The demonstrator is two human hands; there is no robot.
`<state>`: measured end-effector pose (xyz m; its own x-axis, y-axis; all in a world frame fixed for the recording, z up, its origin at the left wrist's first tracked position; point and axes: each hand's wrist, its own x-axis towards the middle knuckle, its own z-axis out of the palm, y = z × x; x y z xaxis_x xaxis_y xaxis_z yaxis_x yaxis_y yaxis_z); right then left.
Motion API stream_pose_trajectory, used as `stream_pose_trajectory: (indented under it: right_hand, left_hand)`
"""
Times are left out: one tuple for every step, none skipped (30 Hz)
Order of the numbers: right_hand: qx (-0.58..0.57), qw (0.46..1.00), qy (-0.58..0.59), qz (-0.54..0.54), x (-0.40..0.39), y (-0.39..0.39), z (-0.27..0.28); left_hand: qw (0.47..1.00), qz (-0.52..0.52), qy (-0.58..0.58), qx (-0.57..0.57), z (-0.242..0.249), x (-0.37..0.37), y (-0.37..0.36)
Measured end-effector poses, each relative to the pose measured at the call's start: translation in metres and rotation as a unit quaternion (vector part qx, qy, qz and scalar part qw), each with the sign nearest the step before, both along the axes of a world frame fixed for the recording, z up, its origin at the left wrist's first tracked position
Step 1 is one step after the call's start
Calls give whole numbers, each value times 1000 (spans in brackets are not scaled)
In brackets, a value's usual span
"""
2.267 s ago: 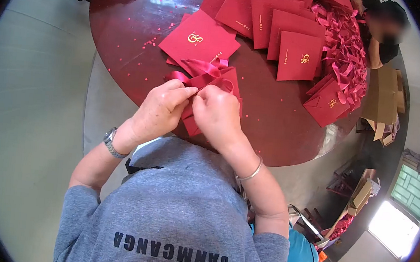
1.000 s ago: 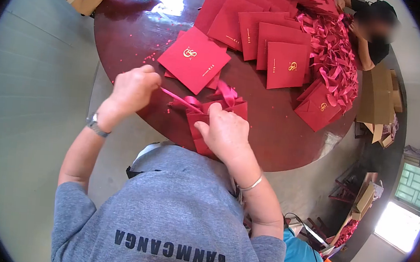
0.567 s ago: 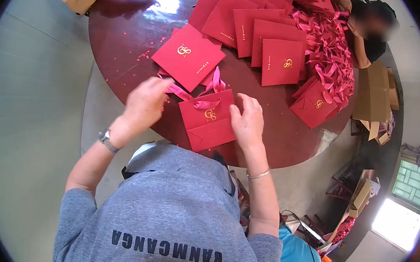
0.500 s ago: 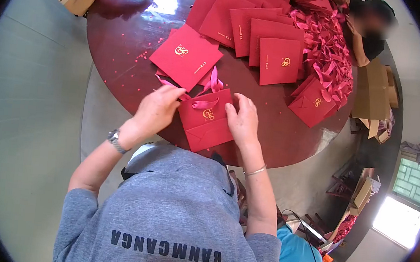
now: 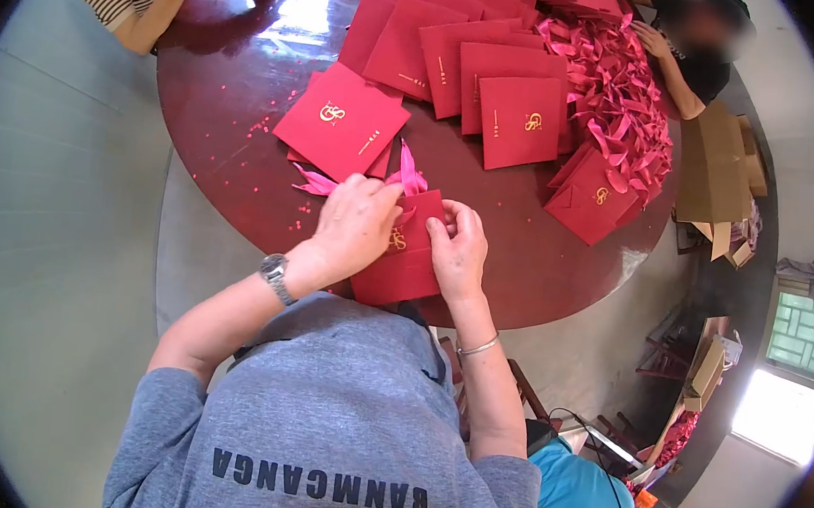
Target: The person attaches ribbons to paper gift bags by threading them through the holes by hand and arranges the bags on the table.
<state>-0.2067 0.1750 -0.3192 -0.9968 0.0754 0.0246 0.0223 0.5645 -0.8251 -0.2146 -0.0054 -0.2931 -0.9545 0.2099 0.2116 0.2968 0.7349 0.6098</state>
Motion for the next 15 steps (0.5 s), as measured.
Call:
stream_pose_trajectory:
  right_hand:
    - [8,1000,-9,-3,-1,2,-1]
    - [9,1000,-6,-2,-5,5,-2]
    - [59,995,76,23,-9,5,3]
    - [110,981,156,47,-13,5,6]
    - [110,981,153,45,-16,7,10]
    - [115,986,103,64,-22,5,21]
    - [119,988,54,83,-28,5,29]
    - [119,988,52,79,-34,7,32]
    - [67,992,-12,106,-40,10,35]
    - [15,988,-76,132,-47,12,39]
    - [14,975,-151,164,-52,15,44]
    - [15,975,-152,163,-55,15,45]
    - [-60,967,-185,164,-57,15,45]
    - [-135,953,-216,164,-59,14,45]
    - [-160,954,-203,150,-60,12,43]
  left_hand:
    - [999,3,-32,21,-4,-2,6]
    - [999,4,-29,21,-9,-2,9]
    - [997,13,-31,64,-8,-1,11]
    - [993,20,-34,108,-7,1,13]
    - [993,26,-27,112,-7,5,16]
    - [993,23,-31,111,-2,7,16]
    - [995,13,-24,101,3,7,15]
    - [996,3,-15,91,6,8,15]
    - [996,0,-16,92,7,8,15]
    - [993,-12,-36,108,8,8,14]
    - [990,-23,-56,125,9,8,15]
    - [990,-23,-57,126,9,8,15]
    - [991,-27,-53,120,9,9,16]
    - [992,-31,-48,113,9,9,16]
    - [992,-30,-49,114,10,9,15]
